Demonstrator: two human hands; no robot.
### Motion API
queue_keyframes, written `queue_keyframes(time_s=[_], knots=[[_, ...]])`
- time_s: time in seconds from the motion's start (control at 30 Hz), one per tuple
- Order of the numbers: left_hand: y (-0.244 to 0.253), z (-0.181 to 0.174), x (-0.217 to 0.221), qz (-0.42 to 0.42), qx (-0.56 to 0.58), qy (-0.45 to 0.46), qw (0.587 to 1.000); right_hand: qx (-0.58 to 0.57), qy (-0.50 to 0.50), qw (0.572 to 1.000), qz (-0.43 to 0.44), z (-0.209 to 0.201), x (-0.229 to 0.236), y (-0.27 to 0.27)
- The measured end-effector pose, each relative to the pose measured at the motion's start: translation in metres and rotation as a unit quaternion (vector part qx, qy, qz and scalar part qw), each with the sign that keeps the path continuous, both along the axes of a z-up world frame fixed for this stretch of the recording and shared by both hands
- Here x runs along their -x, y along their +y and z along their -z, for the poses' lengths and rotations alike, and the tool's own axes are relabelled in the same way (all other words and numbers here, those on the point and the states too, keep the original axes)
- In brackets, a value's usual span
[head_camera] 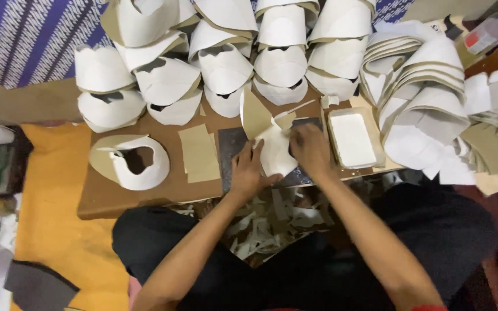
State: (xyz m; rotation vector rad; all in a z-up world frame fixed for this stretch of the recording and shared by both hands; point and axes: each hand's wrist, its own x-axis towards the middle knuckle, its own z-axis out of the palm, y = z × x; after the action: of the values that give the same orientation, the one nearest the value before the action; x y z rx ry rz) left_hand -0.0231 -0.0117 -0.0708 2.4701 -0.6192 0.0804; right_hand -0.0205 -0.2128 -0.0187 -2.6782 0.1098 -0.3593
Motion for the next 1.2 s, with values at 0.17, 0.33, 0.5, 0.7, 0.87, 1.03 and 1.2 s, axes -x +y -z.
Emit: queue_keyframes(time_s=[0.17, 0.33, 0.5, 0.7, 0.87, 1.03, 1.2], knots=[[-0.003, 0.012, -0.01, 0.016, -0.038, -0.022, 0.999, -0.053, 0.023, 0.998, 0.027, 0.058, 0.04, -0.003], [-0.001, 0.0, -0.021, 0.018, -0.036, 0.002, 0.999, -0.12, -0.067, 0.989, 0.058, 0.022, 0.051, 0.008], [-0.004, -0.001, -0.03, -0.017, -0.026, 0.024, 0.999, -0.128, -0.08, 0.988, 0.04, 0.041, 0.063, 0.011], [-0.017, 0.008, -0.037, -0.072, -0.023, 0.039, 0.996, -0.085, -0.082, 0.992, 0.043, 0.048, 0.041, 0.01], [-0.019, 0.002, -0.039, -0.07, -0.024, 0.068, 0.995, -0.057, -0.059, 0.996, -0.021, 0.039, 0.077, 0.013], [-0.019, 0.003, -0.04, -0.052, -0.062, 0.086, 0.993, -0.082, -0.045, 0.996, -0.001, 0.055, 0.061, 0.0], [-0.019, -0.009, -0.034, -0.055, -0.07, 0.096, 0.991, 0.075, -0.086, 0.992, -0.052, 0.074, 0.069, 0.02]])
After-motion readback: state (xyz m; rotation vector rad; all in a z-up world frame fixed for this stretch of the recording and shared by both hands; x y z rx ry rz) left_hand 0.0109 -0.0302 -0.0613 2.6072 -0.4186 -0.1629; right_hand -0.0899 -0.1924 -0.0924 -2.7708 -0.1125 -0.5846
